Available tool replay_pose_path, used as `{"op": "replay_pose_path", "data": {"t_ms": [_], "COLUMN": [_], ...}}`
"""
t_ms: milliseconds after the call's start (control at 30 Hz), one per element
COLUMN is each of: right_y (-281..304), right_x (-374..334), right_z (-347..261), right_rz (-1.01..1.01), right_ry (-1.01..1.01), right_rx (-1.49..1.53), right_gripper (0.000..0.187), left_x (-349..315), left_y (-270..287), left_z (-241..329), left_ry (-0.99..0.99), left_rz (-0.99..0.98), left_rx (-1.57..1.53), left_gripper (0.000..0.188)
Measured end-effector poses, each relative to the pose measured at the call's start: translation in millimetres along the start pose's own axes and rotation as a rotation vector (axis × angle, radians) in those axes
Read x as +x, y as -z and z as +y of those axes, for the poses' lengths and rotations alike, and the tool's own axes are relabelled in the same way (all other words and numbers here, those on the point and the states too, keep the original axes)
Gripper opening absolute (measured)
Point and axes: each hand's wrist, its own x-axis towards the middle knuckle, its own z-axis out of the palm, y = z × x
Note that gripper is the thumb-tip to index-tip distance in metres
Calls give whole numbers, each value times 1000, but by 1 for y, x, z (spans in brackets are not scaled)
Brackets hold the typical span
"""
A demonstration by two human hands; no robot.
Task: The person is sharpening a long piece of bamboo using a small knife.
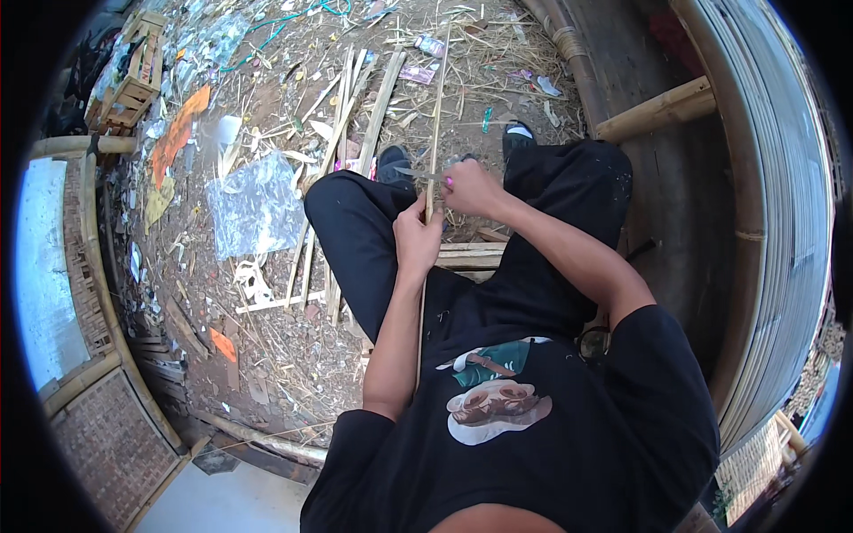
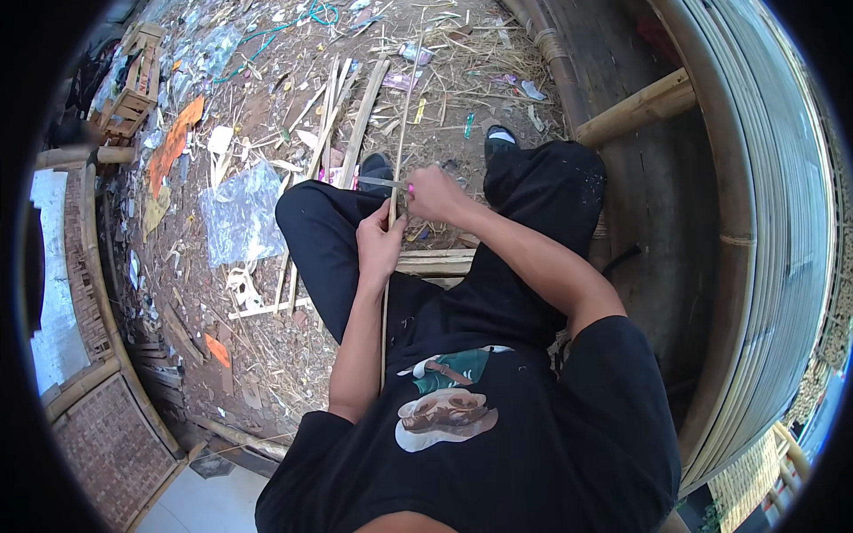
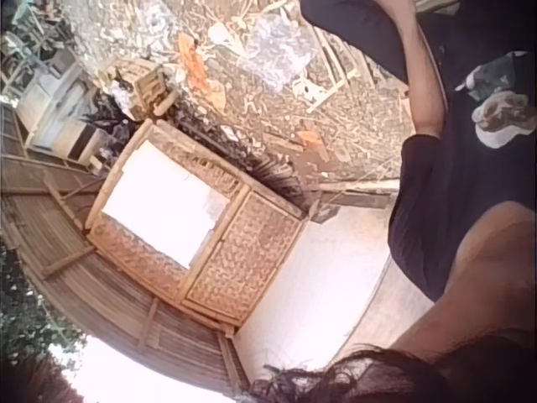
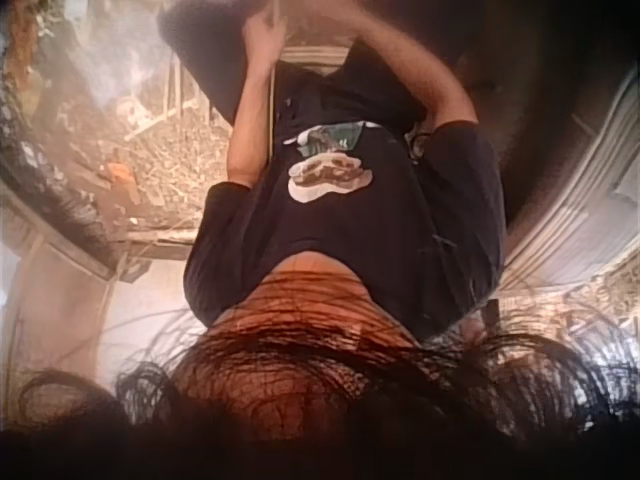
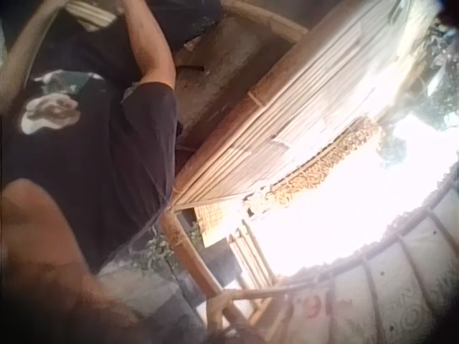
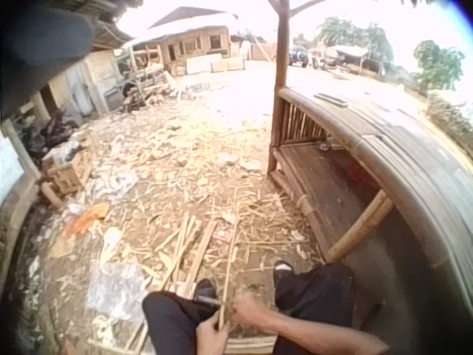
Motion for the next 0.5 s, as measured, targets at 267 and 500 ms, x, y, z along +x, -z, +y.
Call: {"op": "replay_pose_path", "data": {"t_ms": [267,500], "right_y": [-14,-15], "right_x": [-2,19], "right_z": [10,28], "right_rz": [-195,-174], "right_ry": [161,214], "right_rx": [-166,-200], "right_gripper": [18,17], "left_x": [-2,-9], "left_y": [-3,0], "left_z": [1,3], "left_ry": [-26,-52], "left_rz": [33,6], "left_rx": [-8,69], "left_gripper": [30,43]}}
